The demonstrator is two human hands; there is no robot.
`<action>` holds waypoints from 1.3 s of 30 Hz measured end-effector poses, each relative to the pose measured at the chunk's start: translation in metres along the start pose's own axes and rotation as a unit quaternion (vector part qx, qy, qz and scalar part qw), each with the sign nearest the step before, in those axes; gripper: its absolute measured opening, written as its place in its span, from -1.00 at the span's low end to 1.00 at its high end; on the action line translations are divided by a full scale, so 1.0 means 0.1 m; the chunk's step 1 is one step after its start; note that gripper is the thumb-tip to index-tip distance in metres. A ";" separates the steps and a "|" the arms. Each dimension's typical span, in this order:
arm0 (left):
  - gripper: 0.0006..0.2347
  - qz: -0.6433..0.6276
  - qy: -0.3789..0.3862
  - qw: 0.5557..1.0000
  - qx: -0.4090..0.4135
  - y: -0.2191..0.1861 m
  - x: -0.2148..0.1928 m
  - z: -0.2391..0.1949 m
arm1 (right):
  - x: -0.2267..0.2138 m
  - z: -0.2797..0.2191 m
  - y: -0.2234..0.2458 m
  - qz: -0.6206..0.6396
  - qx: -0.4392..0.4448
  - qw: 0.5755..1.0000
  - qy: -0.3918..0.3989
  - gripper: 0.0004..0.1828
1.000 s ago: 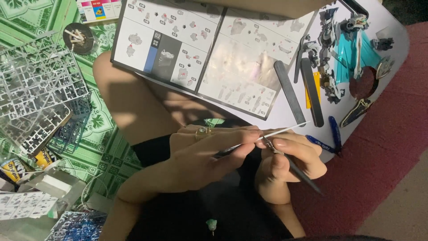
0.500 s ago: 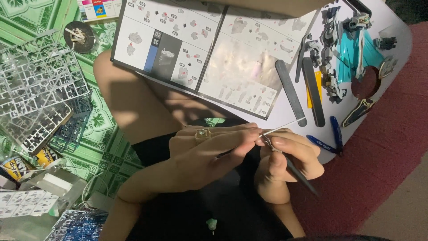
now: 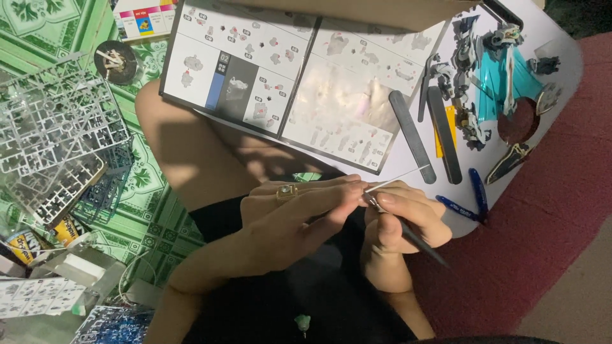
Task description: Trimming and sanding small plastic parts from a model kit using a hobby knife and sanding sticks.
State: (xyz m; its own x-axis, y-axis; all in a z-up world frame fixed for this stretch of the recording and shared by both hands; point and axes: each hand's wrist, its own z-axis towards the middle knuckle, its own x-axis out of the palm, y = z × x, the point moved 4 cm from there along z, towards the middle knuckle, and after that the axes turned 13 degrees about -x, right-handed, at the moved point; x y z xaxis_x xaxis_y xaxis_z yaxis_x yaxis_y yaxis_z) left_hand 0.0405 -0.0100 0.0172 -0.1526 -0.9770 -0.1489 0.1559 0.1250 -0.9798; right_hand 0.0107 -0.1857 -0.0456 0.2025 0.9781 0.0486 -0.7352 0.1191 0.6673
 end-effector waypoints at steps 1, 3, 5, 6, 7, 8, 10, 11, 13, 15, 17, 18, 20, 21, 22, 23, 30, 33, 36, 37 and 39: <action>-0.87 0.000 0.001 1.000 0.001 0.01 0.01 0.00 | 0.00 -0.02 -0.01 0.000 -0.001 1.000 -0.001 -0.81; -0.88 -0.014 -0.004 1.000 0.010 0.02 0.01 0.00 | 0.00 -0.04 -0.04 0.042 0.010 0.999 -0.013 -0.76; -0.86 0.001 -0.012 1.000 0.012 0.04 0.02 -0.03 | -0.01 -0.05 -0.04 0.044 -0.011 0.999 -0.029 -0.70; -0.84 0.017 -0.021 1.000 0.012 0.05 0.02 -0.04 | -0.02 -0.04 -0.04 0.049 -0.031 0.997 -0.044 -0.64; -0.84 0.016 -0.023 0.999 0.016 0.04 0.00 -0.04 | -0.05 -0.04 -0.06 0.050 -0.035 0.997 -0.043 -0.64; -0.85 0.002 -0.017 1.000 0.001 0.05 -0.01 -0.03 | -0.11 -0.03 -0.11 0.046 -0.004 0.996 -0.077 -0.69; -0.85 -0.013 -0.013 1.000 -0.005 0.03 -0.03 0.00 | -0.12 0.06 -0.11 0.043 0.019 0.993 -0.108 -0.74; -0.87 0.019 -0.023 1.000 0.002 0.01 -0.05 0.02 | -0.06 0.14 -0.11 0.041 0.056 0.993 -0.100 -0.66; -0.88 0.049 -0.036 0.998 0.011 0.02 -0.02 0.01 | -0.01 0.21 -0.12 0.039 0.091 0.991 -0.089 -0.54; -0.91 -0.069 -0.078 0.994 0.026 0.10 -0.01 0.01 | 0.04 0.24 -0.19 0.152 0.059 0.986 -0.047 -0.69; -0.90 -0.055 -0.086 0.994 0.035 0.11 -0.06 0.00 | 0.05 0.26 -0.22 0.173 0.063 0.982 -0.038 -0.80; -0.88 -0.039 -0.091 0.994 0.035 0.12 -0.09 -0.02 | 0.06 0.25 -0.23 0.192 0.075 0.978 -0.031 -0.90; -0.88 -0.035 -0.087 0.995 0.034 0.14 -0.10 -0.03 | 0.15 0.30 -0.15 0.193 0.083 0.978 -0.006 -0.93; -0.88 -0.029 -0.080 0.996 0.032 0.16 -0.11 -0.02 | 0.20 0.32 -0.12 0.193 0.093 0.977 0.016 -0.96; -0.88 -0.031 -0.081 0.996 0.034 0.19 -0.12 -0.03 | 0.23 0.34 -0.08 0.192 0.092 0.977 0.018 -0.96; -0.90 -0.015 -0.072 0.997 0.034 0.22 -0.12 -0.04 | 0.27 0.35 -0.05 0.178 0.097 0.979 0.034 -0.96; -0.95 0.013 -0.063 0.996 -0.057 0.50 -0.22 -0.10 | -0.03 0.10 -0.14 0.200 0.142 0.969 -0.039 -0.95; -0.88 0.019 -0.074 0.990 -0.121 0.52 -0.39 -0.11 | -0.19 0.04 -0.15 0.211 0.132 0.967 -0.056 -0.97; -0.77 -0.033 -0.050 0.990 -0.129 0.56 -0.31 -0.17 | -0.10 0.12 -0.13 0.228 0.106 0.966 -0.052 -0.96; -0.77 -0.035 -0.050 0.990 -0.127 0.57 -0.29 -0.20 | -0.12 0.10 -0.10 0.227 0.104 0.967 -0.049 -0.96; -0.80 -0.241 0.050 0.950 -0.192 0.62 -0.17 -0.25 | -0.12 0.11 -0.09 0.263 0.081 0.961 -0.034 -0.95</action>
State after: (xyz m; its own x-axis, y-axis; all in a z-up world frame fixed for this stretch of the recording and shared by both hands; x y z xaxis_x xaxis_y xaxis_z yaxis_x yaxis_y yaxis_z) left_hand 0.0288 0.0187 -0.0444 -0.2113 -0.9178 0.3362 -0.3195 -0.2602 -0.9111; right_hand 0.0216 -0.2003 -0.0443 -0.1241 0.8814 0.4558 -0.6382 -0.4227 0.6435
